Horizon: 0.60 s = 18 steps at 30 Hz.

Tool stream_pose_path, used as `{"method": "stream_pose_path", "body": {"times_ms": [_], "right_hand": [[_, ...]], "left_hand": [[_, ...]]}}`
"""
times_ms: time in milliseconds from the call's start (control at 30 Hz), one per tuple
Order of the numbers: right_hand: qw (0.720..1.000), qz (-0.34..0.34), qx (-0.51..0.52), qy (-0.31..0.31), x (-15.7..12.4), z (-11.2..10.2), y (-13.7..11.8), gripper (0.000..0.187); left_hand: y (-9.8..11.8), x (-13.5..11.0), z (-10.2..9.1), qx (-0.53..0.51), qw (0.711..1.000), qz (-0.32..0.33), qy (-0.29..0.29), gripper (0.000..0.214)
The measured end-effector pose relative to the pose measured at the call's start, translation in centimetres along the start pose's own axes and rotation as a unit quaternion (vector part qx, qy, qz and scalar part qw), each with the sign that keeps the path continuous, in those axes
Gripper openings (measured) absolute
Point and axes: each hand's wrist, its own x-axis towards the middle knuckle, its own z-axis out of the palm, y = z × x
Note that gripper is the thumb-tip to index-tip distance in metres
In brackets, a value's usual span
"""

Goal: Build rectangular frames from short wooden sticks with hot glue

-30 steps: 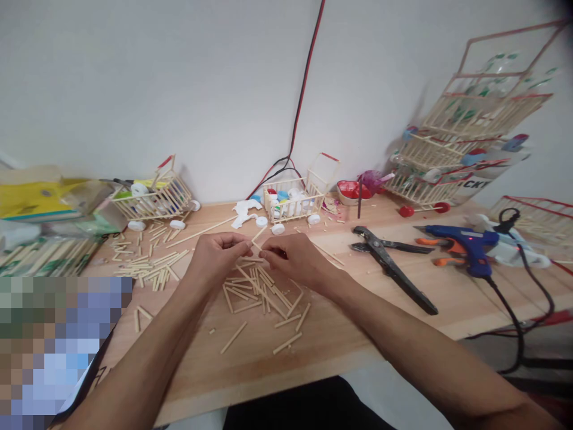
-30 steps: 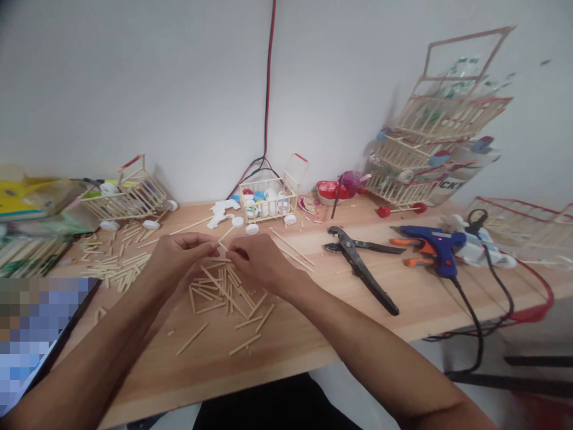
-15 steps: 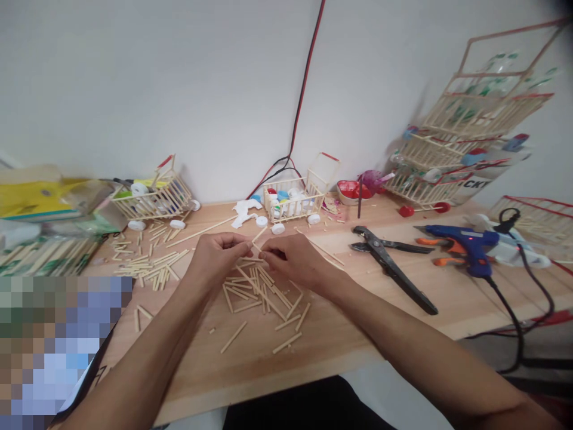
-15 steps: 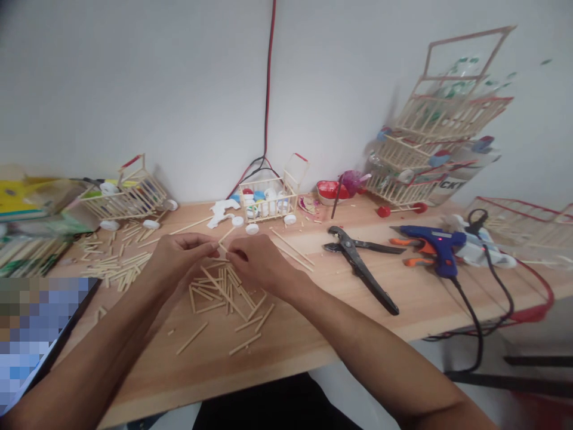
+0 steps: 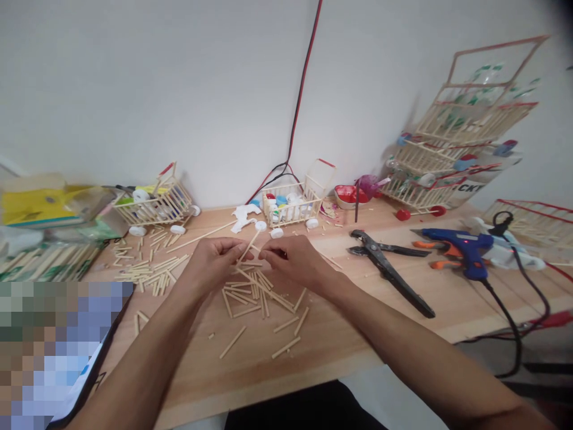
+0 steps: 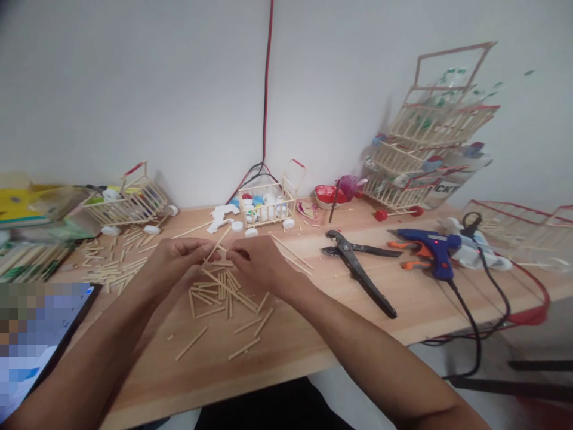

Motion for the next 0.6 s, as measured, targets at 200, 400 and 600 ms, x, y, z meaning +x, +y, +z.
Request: {"method": "stream_pose_path", "body": {"times_ms": [200,400,600], "right_hand": [[1.000,0.013,0.008,-0.004,0.17,-0.29,0.32,0.023],[1.000,0.003,0.002,0.002,0.11,-0.16,0.09,0.022],[1.000,-0.005,0.003,-0.001,0.03,0.15,0.11,0.024]], "left_hand": [[-0.21,0.11,-0.49,0.034,0.999,0.003,0.025,0.030],[0.35,-0.20,-0.06,0.014,0.999,-0.016,0.025,0.024],[0.40,-0.20,0.16,0.018,0.999,-0.021,0.037,0.020]]}}
